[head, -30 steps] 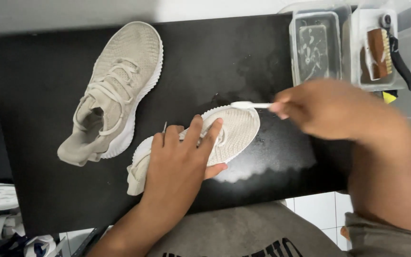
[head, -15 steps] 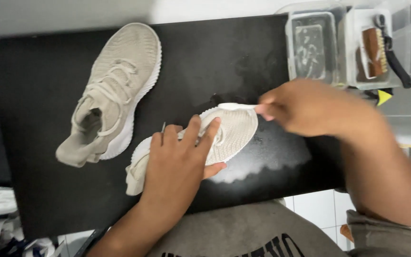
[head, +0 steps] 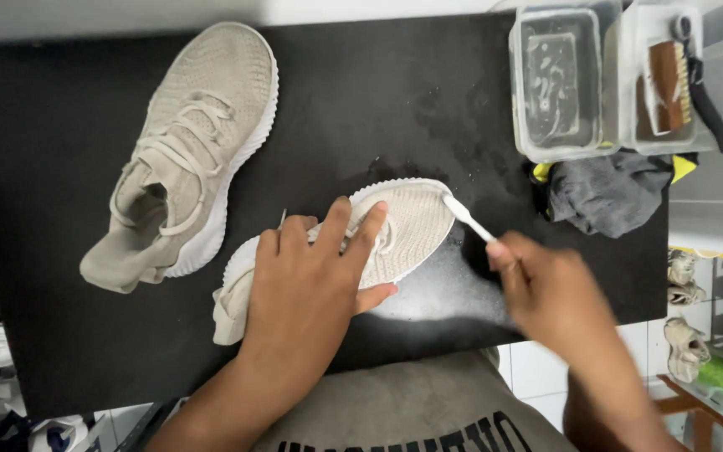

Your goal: Cleaning the midsole of a sneaker using a toothbrush, cloth, and cleaning solution.

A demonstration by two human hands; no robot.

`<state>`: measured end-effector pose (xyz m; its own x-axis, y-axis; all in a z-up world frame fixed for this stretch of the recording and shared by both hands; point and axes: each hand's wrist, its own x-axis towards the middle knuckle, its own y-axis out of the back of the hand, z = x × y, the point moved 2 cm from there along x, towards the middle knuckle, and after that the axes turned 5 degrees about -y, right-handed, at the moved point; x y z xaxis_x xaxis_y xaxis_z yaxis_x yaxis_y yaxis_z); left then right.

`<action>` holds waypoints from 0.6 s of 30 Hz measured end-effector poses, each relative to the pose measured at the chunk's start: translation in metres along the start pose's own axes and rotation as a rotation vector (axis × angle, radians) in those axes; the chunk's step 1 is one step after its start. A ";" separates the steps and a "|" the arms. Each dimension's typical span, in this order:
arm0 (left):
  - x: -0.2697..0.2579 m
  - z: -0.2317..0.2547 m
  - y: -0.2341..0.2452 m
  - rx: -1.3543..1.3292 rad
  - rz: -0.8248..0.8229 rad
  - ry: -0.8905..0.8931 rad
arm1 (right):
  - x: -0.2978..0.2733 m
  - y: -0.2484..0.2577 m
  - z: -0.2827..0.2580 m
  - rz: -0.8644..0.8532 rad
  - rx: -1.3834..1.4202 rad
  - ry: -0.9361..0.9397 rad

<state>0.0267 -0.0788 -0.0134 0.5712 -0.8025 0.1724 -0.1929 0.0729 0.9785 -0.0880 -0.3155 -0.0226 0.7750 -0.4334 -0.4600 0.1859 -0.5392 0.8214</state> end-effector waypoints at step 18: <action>0.001 0.002 0.001 0.015 -0.041 0.026 | 0.002 -0.027 0.006 0.206 0.046 0.052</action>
<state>0.0259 -0.0807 -0.0120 0.5989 -0.7892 0.1356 -0.1812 0.0314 0.9829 -0.0956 -0.3063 -0.0479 0.8244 -0.5002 -0.2651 -0.0059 -0.4759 0.8795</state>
